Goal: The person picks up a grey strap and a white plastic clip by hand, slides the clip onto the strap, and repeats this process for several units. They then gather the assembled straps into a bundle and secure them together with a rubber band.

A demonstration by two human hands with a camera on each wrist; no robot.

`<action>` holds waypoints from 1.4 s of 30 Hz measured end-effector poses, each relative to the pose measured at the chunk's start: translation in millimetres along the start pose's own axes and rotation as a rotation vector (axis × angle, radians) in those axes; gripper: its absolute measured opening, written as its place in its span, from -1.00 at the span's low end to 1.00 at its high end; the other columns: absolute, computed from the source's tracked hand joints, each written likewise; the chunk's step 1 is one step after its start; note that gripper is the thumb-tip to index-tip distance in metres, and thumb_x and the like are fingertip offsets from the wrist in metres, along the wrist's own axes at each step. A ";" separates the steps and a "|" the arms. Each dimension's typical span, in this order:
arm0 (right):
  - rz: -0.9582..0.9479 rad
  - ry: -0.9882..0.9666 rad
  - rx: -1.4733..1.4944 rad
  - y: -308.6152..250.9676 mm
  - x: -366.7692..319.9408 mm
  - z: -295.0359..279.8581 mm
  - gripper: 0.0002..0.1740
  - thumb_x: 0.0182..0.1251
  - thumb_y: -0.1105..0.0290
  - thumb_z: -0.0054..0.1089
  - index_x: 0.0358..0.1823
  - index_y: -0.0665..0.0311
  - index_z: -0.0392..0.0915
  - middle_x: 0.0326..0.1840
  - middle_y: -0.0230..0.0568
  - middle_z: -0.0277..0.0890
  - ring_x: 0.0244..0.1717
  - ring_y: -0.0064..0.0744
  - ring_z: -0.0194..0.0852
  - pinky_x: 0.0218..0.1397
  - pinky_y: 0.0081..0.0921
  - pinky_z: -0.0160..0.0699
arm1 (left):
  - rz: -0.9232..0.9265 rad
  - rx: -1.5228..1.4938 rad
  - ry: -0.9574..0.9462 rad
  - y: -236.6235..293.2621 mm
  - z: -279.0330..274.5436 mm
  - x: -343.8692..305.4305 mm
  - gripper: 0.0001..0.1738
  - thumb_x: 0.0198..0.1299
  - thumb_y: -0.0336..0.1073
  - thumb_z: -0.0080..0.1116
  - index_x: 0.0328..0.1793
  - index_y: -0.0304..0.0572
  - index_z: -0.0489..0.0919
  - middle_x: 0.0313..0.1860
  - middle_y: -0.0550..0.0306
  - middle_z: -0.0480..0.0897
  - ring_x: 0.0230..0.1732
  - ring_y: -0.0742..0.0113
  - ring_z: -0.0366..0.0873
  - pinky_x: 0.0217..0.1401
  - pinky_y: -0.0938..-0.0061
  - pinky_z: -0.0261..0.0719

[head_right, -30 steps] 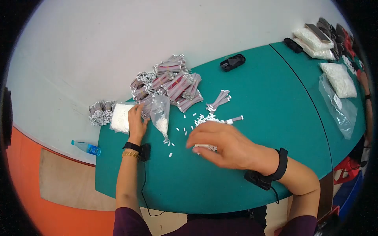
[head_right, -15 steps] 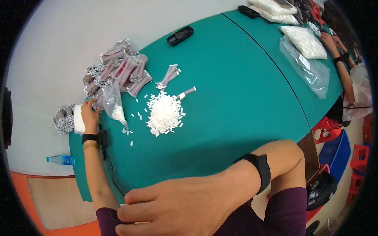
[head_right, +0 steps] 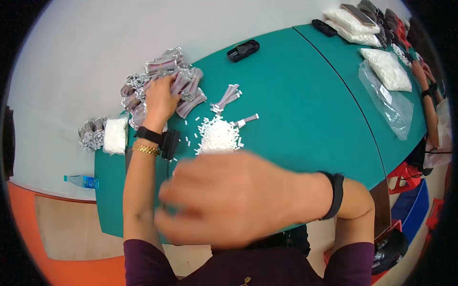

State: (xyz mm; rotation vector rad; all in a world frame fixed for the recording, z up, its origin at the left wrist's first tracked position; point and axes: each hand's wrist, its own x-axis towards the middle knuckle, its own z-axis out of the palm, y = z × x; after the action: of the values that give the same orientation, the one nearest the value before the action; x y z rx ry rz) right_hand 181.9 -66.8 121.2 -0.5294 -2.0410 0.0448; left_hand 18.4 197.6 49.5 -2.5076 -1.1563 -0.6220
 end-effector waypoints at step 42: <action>0.452 -0.070 -0.068 35.4 -69.6 42.3 -0.79 -0.03 0.59 0.21 -0.36 0.28 0.37 -0.41 -0.17 0.35 -0.43 -0.21 0.38 -0.48 -0.40 0.40 | -0.738 -1.982 -0.785 127.8 -81.5 -156.5 -0.54 0.11 -0.57 -0.08 0.20 -0.27 0.30 -0.02 0.13 0.46 -0.09 0.38 0.49 0.03 0.43 0.49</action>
State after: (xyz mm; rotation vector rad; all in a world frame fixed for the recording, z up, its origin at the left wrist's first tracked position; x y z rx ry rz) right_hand 187.8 -53.7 33.5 -1.0355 -1.9571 0.2680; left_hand 5.7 -18.9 28.1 -3.9477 -2.7216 -1.6235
